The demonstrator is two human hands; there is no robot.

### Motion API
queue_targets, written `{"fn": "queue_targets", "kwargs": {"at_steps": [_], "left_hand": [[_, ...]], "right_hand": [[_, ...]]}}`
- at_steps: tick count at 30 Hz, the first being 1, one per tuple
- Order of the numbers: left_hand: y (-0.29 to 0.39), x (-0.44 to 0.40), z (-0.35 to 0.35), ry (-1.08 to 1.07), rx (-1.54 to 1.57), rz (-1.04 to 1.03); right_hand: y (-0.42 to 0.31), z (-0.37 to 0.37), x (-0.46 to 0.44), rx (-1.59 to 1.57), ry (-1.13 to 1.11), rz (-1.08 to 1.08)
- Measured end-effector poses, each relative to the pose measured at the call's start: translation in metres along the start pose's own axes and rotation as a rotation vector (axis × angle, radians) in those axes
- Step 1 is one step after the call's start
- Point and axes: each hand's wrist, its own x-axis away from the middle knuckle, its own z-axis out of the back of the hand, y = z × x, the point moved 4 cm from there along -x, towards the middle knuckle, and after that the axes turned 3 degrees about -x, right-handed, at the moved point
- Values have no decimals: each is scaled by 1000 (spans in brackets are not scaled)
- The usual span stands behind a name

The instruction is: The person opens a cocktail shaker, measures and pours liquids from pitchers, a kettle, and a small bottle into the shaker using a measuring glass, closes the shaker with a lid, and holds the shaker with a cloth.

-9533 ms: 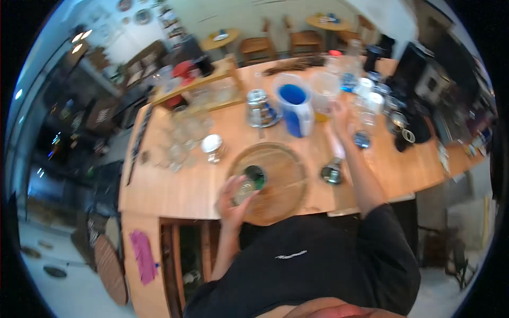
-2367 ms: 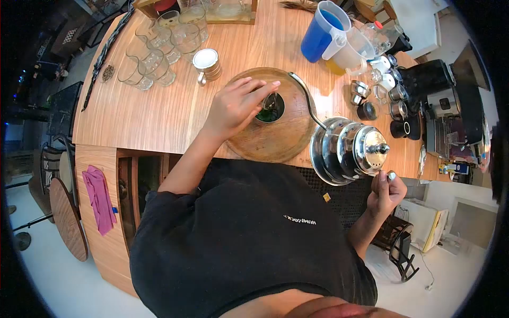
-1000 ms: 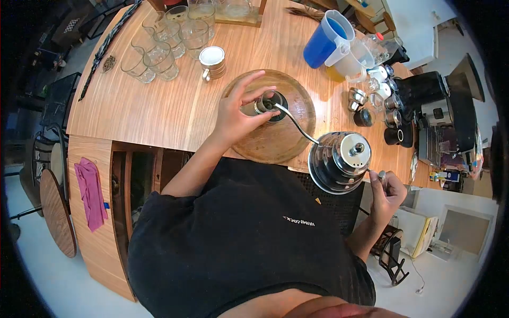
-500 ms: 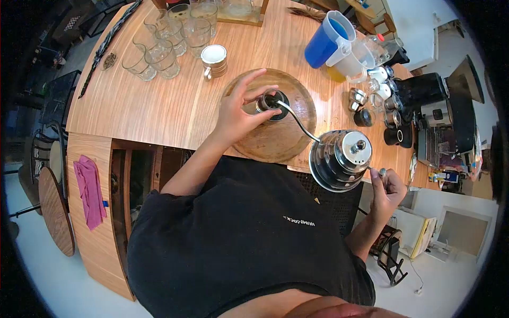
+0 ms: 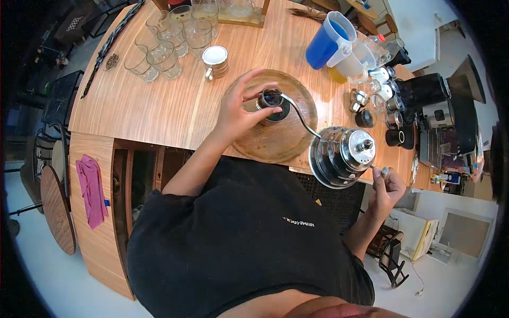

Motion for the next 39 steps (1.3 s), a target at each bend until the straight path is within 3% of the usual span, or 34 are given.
{"fn": "queue_targets", "kwargs": {"at_steps": [4, 6, 13, 19, 21, 28, 33, 39], "left_hand": [[2, -5, 3, -9, -122, -31], [12, -7, 6, 4, -303, -156], [5, -16, 7, -91, -324, -131], [12, -25, 9, -201, -485, -266], [18, -26, 7, -267, -707, -496], [19, -36, 0, -345, -844, -590], [28, -37, -8, -373, -1076, -983], [28, -31, -4, -396, -1032, -1022]], "right_hand": [[16, 2, 1, -115, 32, -4], [21, 1, 1, -178, 46, 4], [26, -3, 2, -338, 78, 58], [32, 3, 2, -363, 87, 76], [35, 4, 2, -373, 104, 79], [42, 5, 0, -363, 111, 135], [36, -4, -1, -329, 143, 102], [29, -25, -9, -399, 149, 59]]}}
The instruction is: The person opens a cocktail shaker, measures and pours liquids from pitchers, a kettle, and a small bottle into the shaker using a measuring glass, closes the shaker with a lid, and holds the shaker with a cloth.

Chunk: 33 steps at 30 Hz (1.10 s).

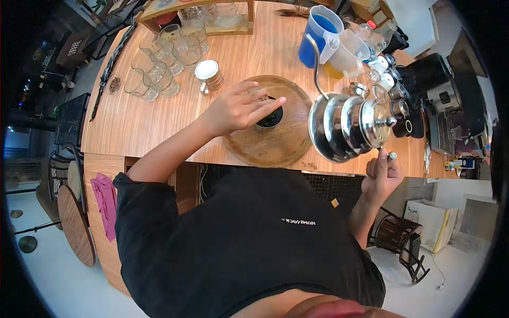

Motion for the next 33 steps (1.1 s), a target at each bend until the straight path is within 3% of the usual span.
{"fn": "queue_targets", "kwargs": {"at_steps": [1, 3, 4, 6, 7, 9, 11, 13, 14, 16, 22, 27, 33], "left_hand": [[2, 1, 3, 8, -13, 1], [-5, 8, 7, 70, 281, 329], [0, 10, 8, 74, 274, 321], [-6, 23, 5, 137, 450, 658], [-2, 21, 6, 126, 449, 625], [-1, 27, 7, 296, 654, 980], [5, 34, 2, 292, 653, 991], [2, 52, 1, 538, 868, 1182], [6, 51, 5, 500, 863, 1145], [16, 61, 17, 698, 946, 1374], [34, 108, 27, 717, 800, 1431], [45, 129, 36, 782, 784, 1465], [56, 135, 42, 787, 732, 1506]], "right_hand": [[-2, -10, -5, -4, -7, 12], [-5, -28, -15, 25, 39, 20], [-6, -36, -21, 58, 33, 48], [-6, -54, -31, 79, 30, 47], [-3, -62, -37, 106, 24, 36], [10, -74, -47, 113, 11, 76], [24, -88, -56, 110, 10, 112], [38, -110, -62, 184, -41, 95], [44, -121, -63, 160, -38, 91], [67, -142, -64, 90, -42, -15], [127, -183, -75, 111, -49, 82], [170, -205, -88, 144, -41, 23], [179, -221, -109, 233, -1, 78]]}}
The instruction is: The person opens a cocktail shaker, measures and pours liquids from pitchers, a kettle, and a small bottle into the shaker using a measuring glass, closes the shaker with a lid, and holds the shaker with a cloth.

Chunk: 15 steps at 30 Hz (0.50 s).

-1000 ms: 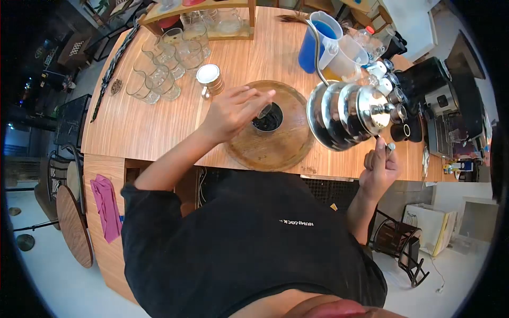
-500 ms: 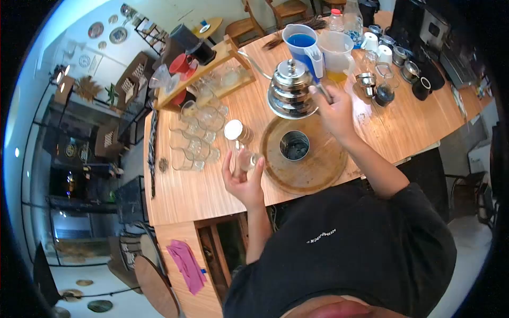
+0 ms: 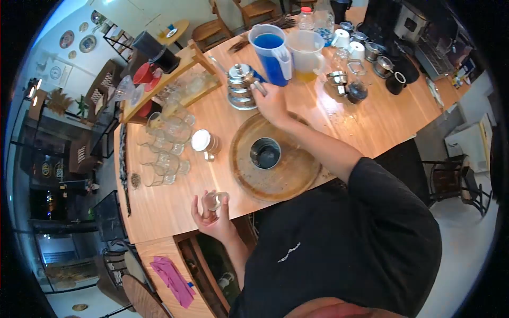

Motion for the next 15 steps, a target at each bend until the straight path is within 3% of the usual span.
{"fn": "queue_targets", "kwargs": {"at_steps": [11, 15], "left_hand": [[-4, -5, 5, -77, -41, -14], [1, -9, -5, -122, -41, -32]], "right_hand": [[52, -33, -8, -11, 127, -54], [58, -38, -14, 57, 145, 36]]}}
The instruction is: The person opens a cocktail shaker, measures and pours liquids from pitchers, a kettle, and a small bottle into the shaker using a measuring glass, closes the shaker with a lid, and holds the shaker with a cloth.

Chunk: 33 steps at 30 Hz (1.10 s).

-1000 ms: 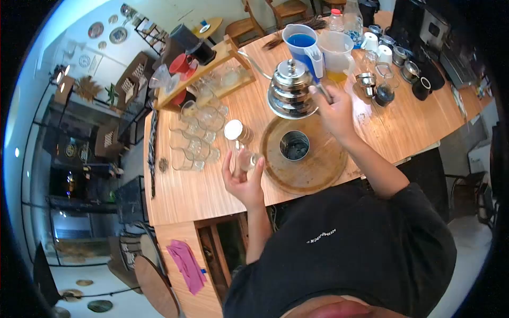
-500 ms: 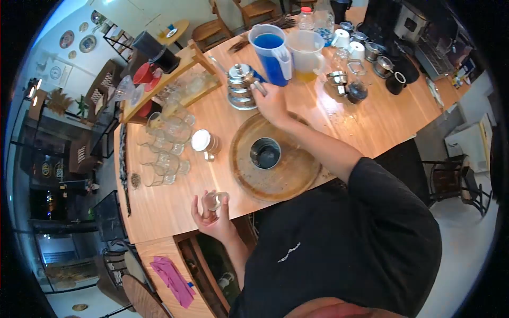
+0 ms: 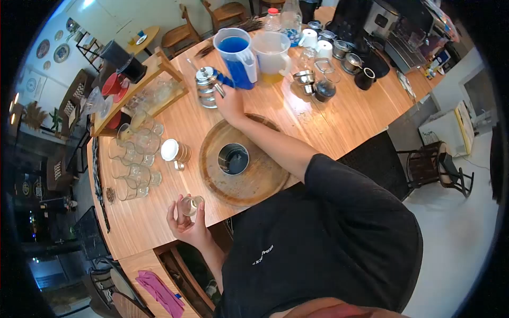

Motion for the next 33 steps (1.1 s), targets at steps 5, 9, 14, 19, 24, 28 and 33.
{"fn": "queue_targets", "kwargs": {"at_steps": [5, 9, 14, 19, 24, 28, 33], "left_hand": [[13, 0, -7, -59, 54, -78], [34, -5, -18, -209, 92, -255], [44, -7, -46, -293, 215, -296], [44, 0, -101, -428, 363, -94], [40, 21, -163, -636, 404, 21], [34, 33, -210, -635, 393, 132], [19, 49, -254, -683, 436, 119]], "right_hand": [[13, 2, -7, 92, -130, -56], [-16, 48, 6, -89, -289, -226], [-85, 189, 32, -271, -152, -50], [-53, 312, 17, 110, 266, 47], [6, 355, 0, 220, 246, -37], [38, 344, -14, 223, 144, -29], [58, 344, -26, 214, -44, 8]]}}
